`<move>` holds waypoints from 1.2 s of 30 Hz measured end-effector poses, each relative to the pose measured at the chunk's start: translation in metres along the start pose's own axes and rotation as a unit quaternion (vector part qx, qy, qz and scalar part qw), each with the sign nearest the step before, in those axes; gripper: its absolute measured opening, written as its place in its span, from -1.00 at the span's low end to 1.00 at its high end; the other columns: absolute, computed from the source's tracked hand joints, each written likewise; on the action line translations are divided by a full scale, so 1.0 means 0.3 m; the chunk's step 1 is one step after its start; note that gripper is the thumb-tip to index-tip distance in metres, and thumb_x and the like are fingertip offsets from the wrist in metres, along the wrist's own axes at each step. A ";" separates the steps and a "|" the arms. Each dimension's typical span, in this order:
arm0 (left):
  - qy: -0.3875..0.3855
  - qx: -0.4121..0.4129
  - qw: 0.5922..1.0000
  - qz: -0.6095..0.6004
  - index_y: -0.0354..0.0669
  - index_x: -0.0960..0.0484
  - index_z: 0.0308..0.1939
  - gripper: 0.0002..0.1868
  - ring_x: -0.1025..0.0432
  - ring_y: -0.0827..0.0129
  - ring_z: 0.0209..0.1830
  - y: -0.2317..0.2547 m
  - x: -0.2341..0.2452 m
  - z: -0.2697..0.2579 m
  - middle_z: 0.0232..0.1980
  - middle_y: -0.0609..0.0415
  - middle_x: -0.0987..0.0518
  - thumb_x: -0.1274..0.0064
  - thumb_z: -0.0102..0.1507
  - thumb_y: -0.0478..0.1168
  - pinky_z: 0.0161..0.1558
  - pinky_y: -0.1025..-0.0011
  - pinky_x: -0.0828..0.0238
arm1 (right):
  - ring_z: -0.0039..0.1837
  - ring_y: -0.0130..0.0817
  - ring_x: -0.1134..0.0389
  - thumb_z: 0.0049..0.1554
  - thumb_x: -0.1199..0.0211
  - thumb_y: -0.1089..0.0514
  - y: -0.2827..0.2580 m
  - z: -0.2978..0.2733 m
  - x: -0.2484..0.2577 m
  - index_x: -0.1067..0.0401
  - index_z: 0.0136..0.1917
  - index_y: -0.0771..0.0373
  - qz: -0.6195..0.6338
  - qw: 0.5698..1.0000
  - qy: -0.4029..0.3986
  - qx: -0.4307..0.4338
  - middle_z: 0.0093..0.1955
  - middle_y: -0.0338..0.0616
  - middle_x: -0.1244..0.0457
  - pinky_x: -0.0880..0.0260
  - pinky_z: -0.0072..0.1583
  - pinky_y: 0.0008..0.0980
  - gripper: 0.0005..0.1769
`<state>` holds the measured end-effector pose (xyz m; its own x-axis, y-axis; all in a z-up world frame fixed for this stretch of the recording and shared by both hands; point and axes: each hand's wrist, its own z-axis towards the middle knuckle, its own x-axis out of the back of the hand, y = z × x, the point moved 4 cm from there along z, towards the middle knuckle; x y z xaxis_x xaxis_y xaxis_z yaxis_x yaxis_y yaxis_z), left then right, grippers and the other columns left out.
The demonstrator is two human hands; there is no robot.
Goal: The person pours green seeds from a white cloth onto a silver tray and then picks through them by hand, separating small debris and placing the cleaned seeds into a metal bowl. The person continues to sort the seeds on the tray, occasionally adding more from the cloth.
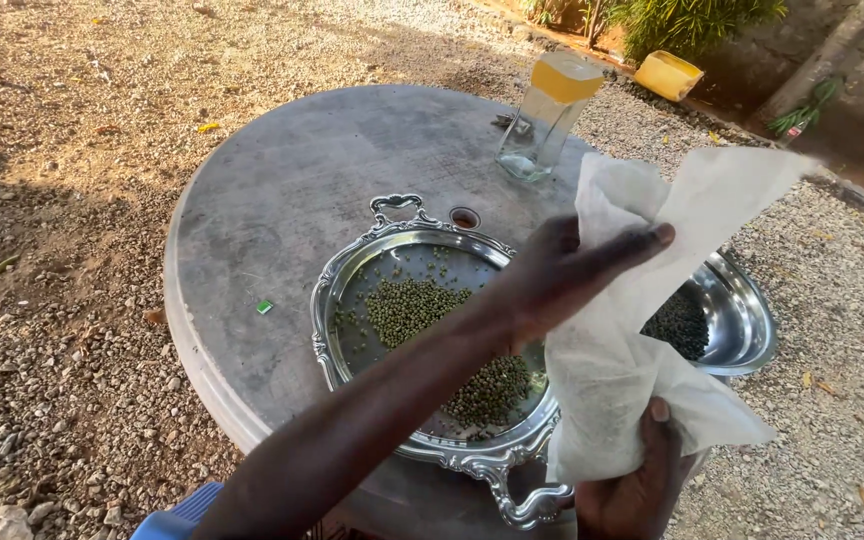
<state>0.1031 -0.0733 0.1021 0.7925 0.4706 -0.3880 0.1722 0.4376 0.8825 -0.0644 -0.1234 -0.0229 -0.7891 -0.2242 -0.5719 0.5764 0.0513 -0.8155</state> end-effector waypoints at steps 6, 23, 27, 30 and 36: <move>0.011 -0.093 0.992 0.087 0.15 -0.52 -0.34 -0.57 -0.13 0.66 -0.28 0.108 0.029 -0.007 -0.32 0.42 -0.30 0.16 0.30 0.32 -0.29 0.55 0.06 | 0.45 -0.11 -0.27 0.01 -0.24 0.21 -0.033 -0.042 -0.080 -0.12 0.53 0.07 0.036 0.996 -0.076 0.019 0.43 -0.04 -0.22 -0.38 0.40 -0.01 -0.17; 0.210 -0.286 0.933 0.052 -0.06 -0.62 -0.13 -0.53 -0.58 0.48 -0.24 0.449 0.404 -0.090 -0.20 0.09 -0.69 -0.01 0.24 0.24 -0.23 0.45 -0.52 | 0.56 -0.02 -0.26 0.11 -0.23 0.25 -0.040 -0.056 -0.107 -0.37 0.09 0.24 -0.040 0.913 -0.390 0.112 0.43 0.25 -0.21 -0.65 0.30 0.03 -0.75; 0.374 -0.222 0.900 0.030 0.03 -0.54 -0.19 -0.60 -0.47 0.47 -0.46 0.459 0.636 -0.110 -0.32 0.11 -0.67 -0.10 0.11 0.19 -0.42 0.39 -0.43 | 0.51 -0.03 -0.31 0.14 -0.17 0.30 -0.028 -0.039 -0.096 -0.38 0.08 0.24 -0.060 0.911 -0.388 0.123 0.40 0.24 -0.25 -0.70 0.24 -0.08 -0.79; 0.447 -0.280 0.849 0.023 -0.06 -0.55 -0.03 -0.47 -0.54 0.46 -0.24 0.445 0.719 -0.148 -0.12 0.05 -0.72 -0.03 0.14 0.23 -0.15 0.40 -0.51 | 0.48 -0.05 -0.33 0.15 -0.17 0.30 -0.020 -0.044 -0.103 -0.39 0.06 0.25 -0.067 0.914 -0.379 0.128 0.35 0.24 -0.27 -0.72 0.20 -0.14 -0.82; 0.483 -0.308 0.820 -0.008 -0.16 -0.57 0.10 -0.41 -0.47 0.49 -0.22 0.295 0.863 -0.183 -0.07 0.04 -0.69 0.04 0.24 0.22 -0.12 0.43 -0.45 | 0.36 -0.11 -0.41 0.18 -0.16 0.28 -0.026 -0.065 -0.107 -0.40 -0.01 0.26 -0.108 0.911 -0.374 0.140 0.32 0.21 -0.31 -0.71 0.20 -0.21 -0.91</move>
<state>0.2913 0.1292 0.0651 -0.0912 0.7172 -0.6908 -0.3861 0.6140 0.6884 -0.0478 -0.0978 0.0001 -0.5861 -0.8046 -0.0958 0.5390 -0.2989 -0.7875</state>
